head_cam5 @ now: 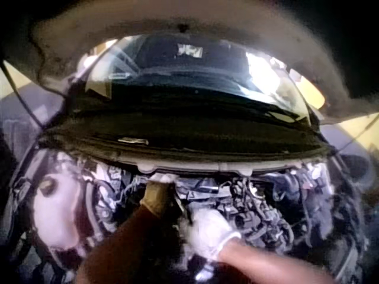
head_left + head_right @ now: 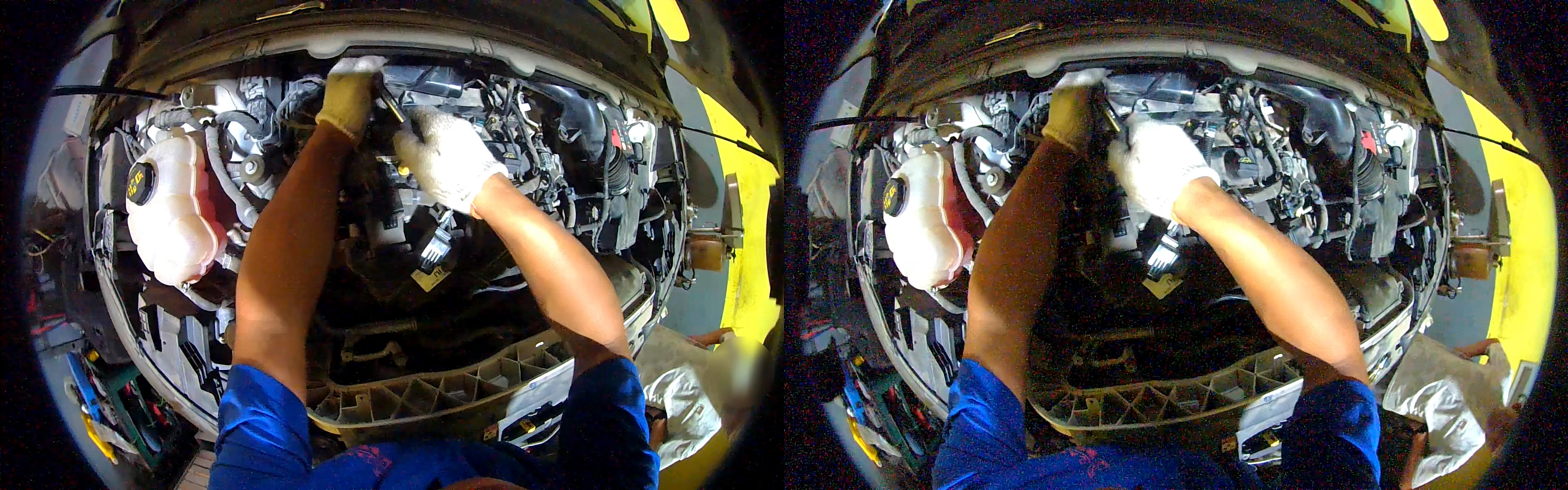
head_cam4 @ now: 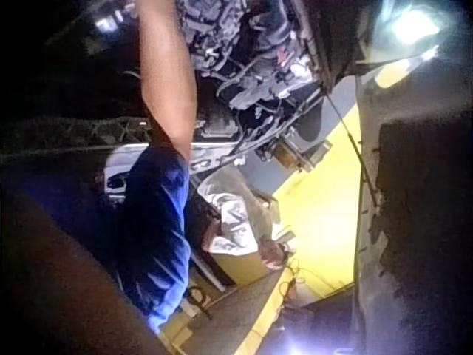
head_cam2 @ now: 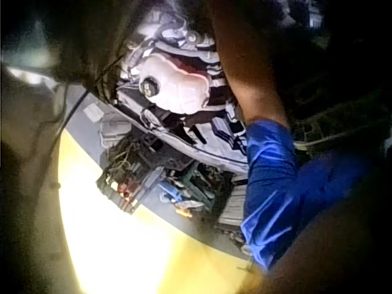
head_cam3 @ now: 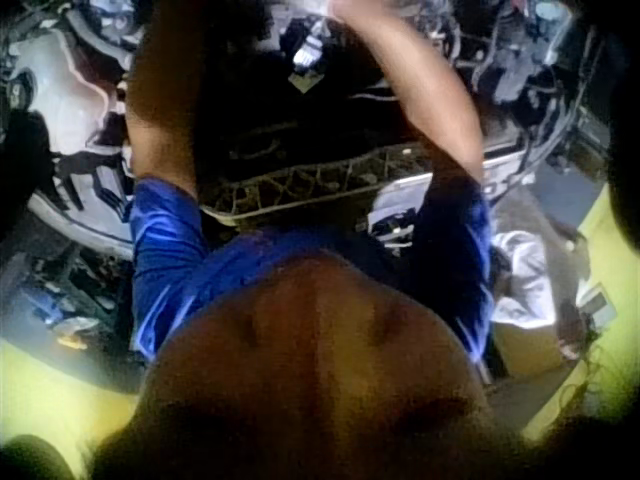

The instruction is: The person uses a ratchet to loosen bolts on an engine and then uses their hands to disconnect electrical connectors and hoses from the engine block.

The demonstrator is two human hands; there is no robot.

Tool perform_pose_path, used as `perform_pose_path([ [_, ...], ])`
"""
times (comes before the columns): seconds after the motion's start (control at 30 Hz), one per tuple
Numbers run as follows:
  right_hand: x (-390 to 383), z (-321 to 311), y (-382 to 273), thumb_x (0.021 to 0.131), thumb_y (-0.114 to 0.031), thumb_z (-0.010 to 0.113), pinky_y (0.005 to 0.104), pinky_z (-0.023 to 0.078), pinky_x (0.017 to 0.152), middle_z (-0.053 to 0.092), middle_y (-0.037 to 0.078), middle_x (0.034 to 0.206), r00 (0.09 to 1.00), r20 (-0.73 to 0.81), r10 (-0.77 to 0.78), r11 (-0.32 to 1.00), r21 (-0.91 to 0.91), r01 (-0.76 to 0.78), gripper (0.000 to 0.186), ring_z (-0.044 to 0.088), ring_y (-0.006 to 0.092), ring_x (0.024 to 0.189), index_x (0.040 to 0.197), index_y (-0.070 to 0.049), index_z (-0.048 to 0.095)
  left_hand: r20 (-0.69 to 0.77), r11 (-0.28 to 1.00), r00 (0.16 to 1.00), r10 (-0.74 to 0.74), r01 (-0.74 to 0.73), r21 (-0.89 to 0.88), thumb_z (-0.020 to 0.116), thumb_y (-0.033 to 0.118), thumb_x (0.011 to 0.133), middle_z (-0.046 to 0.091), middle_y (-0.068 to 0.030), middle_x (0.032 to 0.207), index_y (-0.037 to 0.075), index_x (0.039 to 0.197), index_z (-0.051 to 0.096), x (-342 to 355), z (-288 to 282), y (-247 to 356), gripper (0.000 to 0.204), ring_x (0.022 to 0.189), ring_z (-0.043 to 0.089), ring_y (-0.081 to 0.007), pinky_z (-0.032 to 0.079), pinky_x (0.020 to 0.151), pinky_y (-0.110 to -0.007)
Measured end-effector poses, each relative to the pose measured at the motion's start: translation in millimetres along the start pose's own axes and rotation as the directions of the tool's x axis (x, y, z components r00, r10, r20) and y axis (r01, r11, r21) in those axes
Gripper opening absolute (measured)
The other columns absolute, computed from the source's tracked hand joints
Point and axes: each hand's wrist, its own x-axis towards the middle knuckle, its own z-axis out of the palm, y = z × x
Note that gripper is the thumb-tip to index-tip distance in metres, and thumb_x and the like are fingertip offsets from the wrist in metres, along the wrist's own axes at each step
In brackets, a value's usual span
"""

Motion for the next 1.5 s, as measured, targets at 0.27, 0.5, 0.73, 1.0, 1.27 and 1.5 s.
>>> perform_pose_path([
  [0.27,0.2,1.0,-2.5,0.093,-0.032,0.055,0.0525,0.055,0.088,0.069,0.033,0.099,0.999,-0.014,0.053,0.996,-0.068,-0.053,0.041,0.069,0.0486,0.097,0.104,0.005,0.069,0.175,0.993,0.978,0.116,-0.108,-0.055,0.07,0.011,0.075,0.072,-0.0196,0.099,0.009,0.094,0.073,-0.4,-7.0,2.5,0.02,0.093,0.068,-0.0413,0.056,0.082,-0.046],
  [0.5,12.2,-15.9,1.5,0.091,-0.024,0.058,0.0484,0.057,0.09,0.073,0.022,0.112,0.993,0.083,0.078,0.847,-0.53,-0.022,0.038,0.072,0.0365,0.105,0.122,-0.003,0.064,0.396,0.594,0.851,-0.345,0.525,-0.61,0.066,0.013,0.081,0.071,-0.017,0.099,0.009,0.097,0.072,-6.7,-6.0,-20.6,0.018,0.097,0.068,-0.0387,0.055,0.085,-0.045],
  [0.73,96.9,-38.4,80.0,0.102,-0.053,0.049,0.0513,0.044,0.109,0.064,0.02,0.136,1.0,-0.011,0.003,0.832,-0.554,-0.009,0.052,0.06,0.039,0.127,0.137,-0.016,0.061,0.233,0.99,0.967,-0.101,0.074,0.121,0.059,0.002,0.082,0.07,-0.0185,0.104,0.007,0.108,0.07,13.1,6.2,8.3,0.028,0.099,0.067,-0.0397,0.054,0.089,-0.048],
  [1.0,53.4,-63.6,9.1,0.101,-0.048,0.049,0.0505,0.053,0.092,0.072,0.027,0.109,0.989,0.128,-0.078,0.924,-0.364,0.12,0.051,0.068,0.0451,0.106,0.115,-0.003,0.068,-0.095,0.845,0.98,-0.173,0.197,0.496,0.069,0.016,0.081,0.071,-0.0129,0.084,0.009,0.09,0.074,-9.9,23.2,-59.8,0.013,0.078,0.071,-0.0344,0.057,0.071,-0.044],
  [1.27,12.4,-18.3,30.6,0.104,-0.046,0.045,0.0515,0.056,0.087,0.073,0.028,0.103,0.983,-0.102,0.155,0.905,-0.385,-0.182,0.052,0.071,0.0423,0.1,0.112,0.0,0.067,0.209,0.885,0.871,-0.444,0.391,0.252,0.082,0.039,0.073,0.074,-0.0141,0.078,0.005,0.082,0.075,26.6,24.7,9.0,0.036,0.077,0.074,-0.0318,0.059,0.072,-0.045],
  [1.5,20.2,-14.0,38.4,0.102,-0.037,0.052,0.0496,0.053,0.087,0.072,0.02,0.104,0.99,-0.137,0.015,0.865,-0.495,-0.082,0.036,0.07,0.038,0.097,0.113,-0.007,0.068,0.406,0.029,0.575,-0.71,0.601,-0.799,0.067,0.017,0.084,0.061,-0.0094,0.067,-0.001,0.074,0.064,12.6,31.1,7.2,0.021,0.056,0.063,-0.0237,0.046,0.038,-0.039],
])
